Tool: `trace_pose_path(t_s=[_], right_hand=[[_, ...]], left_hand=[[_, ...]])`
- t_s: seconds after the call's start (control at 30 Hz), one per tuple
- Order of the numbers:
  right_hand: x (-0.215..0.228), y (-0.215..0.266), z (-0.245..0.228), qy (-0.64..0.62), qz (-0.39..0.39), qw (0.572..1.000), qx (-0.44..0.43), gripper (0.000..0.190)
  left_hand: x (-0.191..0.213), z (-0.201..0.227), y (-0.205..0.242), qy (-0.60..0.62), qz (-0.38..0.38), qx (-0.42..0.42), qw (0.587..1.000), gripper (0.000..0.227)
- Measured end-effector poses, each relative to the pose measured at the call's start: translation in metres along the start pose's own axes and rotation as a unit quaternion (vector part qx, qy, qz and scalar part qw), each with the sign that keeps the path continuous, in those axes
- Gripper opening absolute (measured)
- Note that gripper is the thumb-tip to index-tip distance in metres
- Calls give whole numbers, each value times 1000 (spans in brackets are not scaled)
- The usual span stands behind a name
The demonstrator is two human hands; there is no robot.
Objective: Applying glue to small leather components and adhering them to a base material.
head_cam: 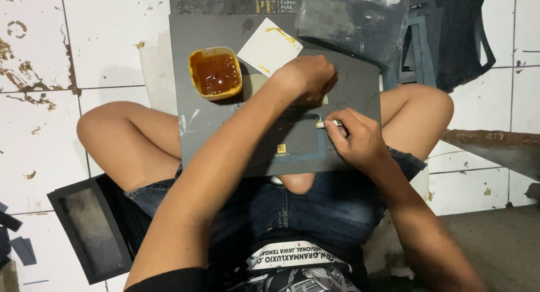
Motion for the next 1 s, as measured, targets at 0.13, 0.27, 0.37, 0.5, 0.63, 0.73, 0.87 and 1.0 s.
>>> trace_pose_path(t_s=[0.13,0.27,0.37,0.5,0.63,0.73,0.87,1.0], right_hand=[[0,8,-1,3,0,1000,6,3],[4,13,-5,38,37,998,22,5],[4,15,-6,46,47,997,25,5],[4,15,-6,38,45,998,32,7],[3,18,-5,41,45,997,40,7],[3,21,-7,50,39,997,50,7],[0,26,-12,58,5,997,55,7],[1,36,-1,3,-18,999,-34,4]], left_hand=[[-3,0,1,17,-23,-3,1000,18],[-6,-8,2,28,-19,28,999,19],[-5,-4,7,23,-27,34,999,23],[-8,-3,5,-2,-24,41,999,30],[-6,5,7,-27,-12,32,999,34],[-1,11,13,-40,-9,39,998,37],[-4,8,10,-48,-4,33,998,44],[-6,3,5,-36,-4,40,999,41]])
Point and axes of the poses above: each hand's wrist, its own y-axis away from the middle knuckle, its own x-axis out of the back of the hand, z = x × y, the point moved 10 cm from there along -y, towards the middle knuckle, and after that the axes turned 11 degrees about y, right-handed, at the moved point
